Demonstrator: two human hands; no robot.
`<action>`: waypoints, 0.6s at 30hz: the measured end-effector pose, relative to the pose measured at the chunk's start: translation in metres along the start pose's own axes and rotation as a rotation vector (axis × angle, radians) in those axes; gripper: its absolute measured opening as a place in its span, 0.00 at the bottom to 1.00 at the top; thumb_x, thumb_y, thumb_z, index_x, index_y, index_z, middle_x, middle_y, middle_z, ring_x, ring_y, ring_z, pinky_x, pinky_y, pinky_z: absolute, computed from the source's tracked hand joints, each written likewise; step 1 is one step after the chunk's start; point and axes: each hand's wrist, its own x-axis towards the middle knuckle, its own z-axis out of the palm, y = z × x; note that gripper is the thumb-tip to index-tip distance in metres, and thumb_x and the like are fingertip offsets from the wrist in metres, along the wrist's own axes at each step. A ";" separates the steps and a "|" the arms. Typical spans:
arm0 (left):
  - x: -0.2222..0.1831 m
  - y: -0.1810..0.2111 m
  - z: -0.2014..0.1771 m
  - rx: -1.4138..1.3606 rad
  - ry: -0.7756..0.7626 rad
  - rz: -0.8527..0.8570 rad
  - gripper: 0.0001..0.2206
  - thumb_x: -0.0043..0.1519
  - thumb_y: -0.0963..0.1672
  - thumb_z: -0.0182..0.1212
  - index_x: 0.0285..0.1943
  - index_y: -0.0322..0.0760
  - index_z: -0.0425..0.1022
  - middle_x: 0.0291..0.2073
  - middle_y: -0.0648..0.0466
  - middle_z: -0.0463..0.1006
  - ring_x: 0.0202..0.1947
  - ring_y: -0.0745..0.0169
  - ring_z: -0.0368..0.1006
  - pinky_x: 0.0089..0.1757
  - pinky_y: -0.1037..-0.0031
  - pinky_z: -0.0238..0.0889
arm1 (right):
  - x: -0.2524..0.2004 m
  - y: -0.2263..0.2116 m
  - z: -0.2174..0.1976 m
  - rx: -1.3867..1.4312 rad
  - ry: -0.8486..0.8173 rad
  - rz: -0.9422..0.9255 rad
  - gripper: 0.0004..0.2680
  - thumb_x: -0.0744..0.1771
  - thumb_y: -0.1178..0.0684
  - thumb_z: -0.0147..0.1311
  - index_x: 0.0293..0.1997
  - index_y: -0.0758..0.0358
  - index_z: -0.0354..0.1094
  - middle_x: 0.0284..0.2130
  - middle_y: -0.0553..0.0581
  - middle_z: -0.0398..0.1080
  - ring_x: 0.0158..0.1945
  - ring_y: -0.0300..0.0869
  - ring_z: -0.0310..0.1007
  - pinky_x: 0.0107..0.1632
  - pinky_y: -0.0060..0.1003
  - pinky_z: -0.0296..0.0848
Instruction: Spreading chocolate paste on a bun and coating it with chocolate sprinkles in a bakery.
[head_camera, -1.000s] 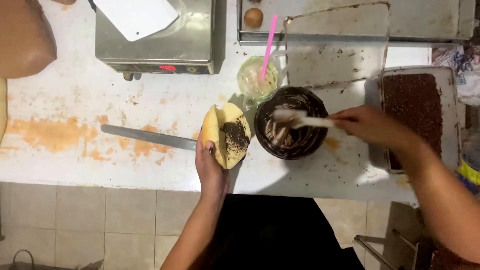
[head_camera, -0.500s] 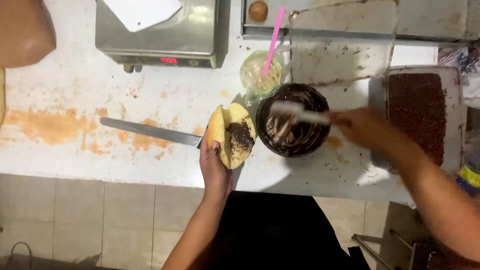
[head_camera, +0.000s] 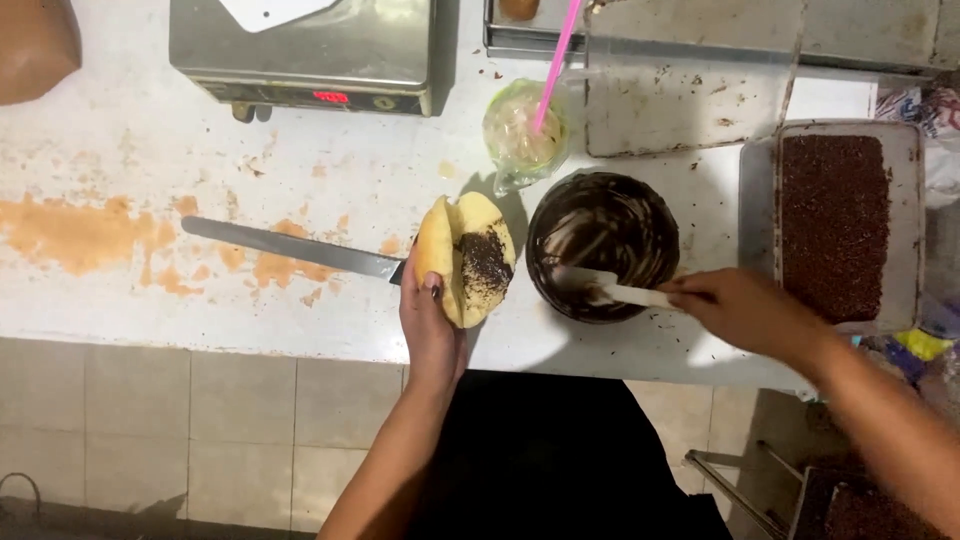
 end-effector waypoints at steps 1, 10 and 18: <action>-0.001 0.000 -0.001 0.002 -0.010 -0.012 0.40 0.54 0.51 0.64 0.76 0.38 0.56 0.65 0.38 0.68 0.61 0.40 0.69 0.52 0.53 0.71 | 0.001 -0.005 0.009 0.183 0.026 0.057 0.13 0.70 0.45 0.49 0.59 0.44 0.78 0.24 0.53 0.75 0.21 0.40 0.61 0.27 0.34 0.59; -0.019 0.007 0.023 0.166 0.119 0.055 0.26 0.68 0.43 0.47 0.79 0.38 0.54 0.67 0.35 0.66 0.61 0.41 0.70 0.59 0.53 0.63 | 0.063 0.023 0.090 0.976 0.257 -0.101 0.12 0.70 0.53 0.55 0.56 0.69 0.73 0.14 0.60 0.61 0.13 0.44 0.57 0.13 0.39 0.57; -0.014 0.004 0.025 0.198 0.113 0.027 0.27 0.69 0.43 0.45 0.80 0.38 0.51 0.69 0.34 0.63 0.62 0.38 0.69 0.58 0.52 0.65 | -0.008 -0.001 0.046 0.244 0.604 -0.087 0.11 0.71 0.49 0.54 0.48 0.66 0.80 0.33 0.71 0.79 0.36 0.60 0.81 0.36 0.48 0.78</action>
